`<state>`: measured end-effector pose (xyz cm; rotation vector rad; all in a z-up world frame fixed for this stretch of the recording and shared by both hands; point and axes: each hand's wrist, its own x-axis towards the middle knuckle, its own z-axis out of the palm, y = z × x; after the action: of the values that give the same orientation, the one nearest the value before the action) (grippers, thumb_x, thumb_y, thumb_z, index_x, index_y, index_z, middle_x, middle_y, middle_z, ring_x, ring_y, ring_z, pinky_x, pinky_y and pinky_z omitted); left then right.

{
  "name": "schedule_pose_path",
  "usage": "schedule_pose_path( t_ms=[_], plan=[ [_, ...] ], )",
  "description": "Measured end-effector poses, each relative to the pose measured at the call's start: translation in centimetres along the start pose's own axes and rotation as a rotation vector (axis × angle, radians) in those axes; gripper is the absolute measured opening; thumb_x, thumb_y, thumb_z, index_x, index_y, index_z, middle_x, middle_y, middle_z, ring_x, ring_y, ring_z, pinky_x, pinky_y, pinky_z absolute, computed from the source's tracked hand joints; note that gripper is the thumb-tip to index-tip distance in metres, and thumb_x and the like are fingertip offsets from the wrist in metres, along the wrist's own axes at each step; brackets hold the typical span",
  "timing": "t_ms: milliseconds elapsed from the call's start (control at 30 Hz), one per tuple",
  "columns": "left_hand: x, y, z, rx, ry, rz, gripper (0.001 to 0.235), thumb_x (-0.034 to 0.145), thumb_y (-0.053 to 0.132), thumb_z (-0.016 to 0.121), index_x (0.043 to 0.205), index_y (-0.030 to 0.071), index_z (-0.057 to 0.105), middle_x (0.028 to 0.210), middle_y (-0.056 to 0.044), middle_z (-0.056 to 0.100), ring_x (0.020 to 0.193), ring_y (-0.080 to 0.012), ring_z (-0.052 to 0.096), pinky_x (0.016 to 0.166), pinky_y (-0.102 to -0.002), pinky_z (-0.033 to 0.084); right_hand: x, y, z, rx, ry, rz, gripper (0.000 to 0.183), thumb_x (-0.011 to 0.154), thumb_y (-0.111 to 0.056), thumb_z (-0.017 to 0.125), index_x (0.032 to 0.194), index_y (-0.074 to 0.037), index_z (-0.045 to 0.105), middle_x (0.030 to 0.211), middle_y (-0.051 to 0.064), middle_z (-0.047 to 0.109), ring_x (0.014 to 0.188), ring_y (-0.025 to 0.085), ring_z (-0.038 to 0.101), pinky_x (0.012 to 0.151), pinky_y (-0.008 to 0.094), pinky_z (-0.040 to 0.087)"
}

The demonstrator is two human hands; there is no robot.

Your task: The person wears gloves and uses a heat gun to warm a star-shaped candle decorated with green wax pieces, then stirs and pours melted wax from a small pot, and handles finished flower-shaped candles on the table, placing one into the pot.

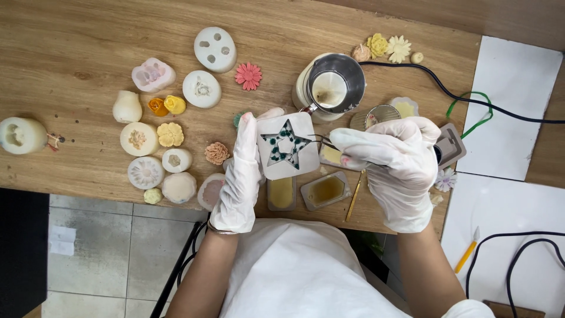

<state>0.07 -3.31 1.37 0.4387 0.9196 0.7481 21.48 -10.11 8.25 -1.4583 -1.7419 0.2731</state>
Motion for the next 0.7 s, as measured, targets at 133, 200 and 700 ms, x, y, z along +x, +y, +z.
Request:
schedule_pose_path(
  t_ms=[133, 200, 700],
  plan=[
    [-2.0, 0.2, 0.5, -0.006, 0.022, -0.004, 0.074, 0.100, 0.061, 0.037, 0.149, 0.007, 0.050, 0.135, -0.008, 0.065, 0.116, -0.0167, 0.065, 0.100, -0.035, 0.053, -0.4, 0.4, -0.4, -0.159, -0.073, -0.163, 0.023, 0.084, -0.018, 0.084, 0.101, -0.028, 0.070, 0.116, -0.014, 0.076, 0.094, 0.010, 0.065, 0.094, 0.029, 0.034],
    [-2.7, -0.1, 0.4, -0.023, 0.050, 0.014, 0.071, 0.102, 0.058, 0.037, 0.147, 0.006, 0.053, 0.134, -0.008, 0.066, 0.116, -0.0152, 0.066, 0.100, -0.033, 0.054, -0.4, 0.1, -0.1, -0.275, -0.098, -0.265, 0.027, 0.083, -0.020, 0.085, 0.103, -0.029, 0.069, 0.113, -0.016, 0.075, 0.092, 0.013, 0.063, 0.097, 0.034, 0.034],
    [-5.9, 1.7, -2.9, -0.301, 0.015, -0.147, 0.072, 0.101, 0.057, 0.038, 0.142, -0.001, 0.052, 0.132, -0.016, 0.067, 0.119, -0.0273, 0.065, 0.105, -0.043, 0.049, -6.3, 0.5, 3.6, 0.523, 0.383, 0.890, 0.017, 0.110, -0.016, 0.060, 0.112, -0.002, 0.070, 0.109, 0.004, 0.077, 0.091, 0.006, 0.067, 0.081, 0.019, 0.054]
  ],
)
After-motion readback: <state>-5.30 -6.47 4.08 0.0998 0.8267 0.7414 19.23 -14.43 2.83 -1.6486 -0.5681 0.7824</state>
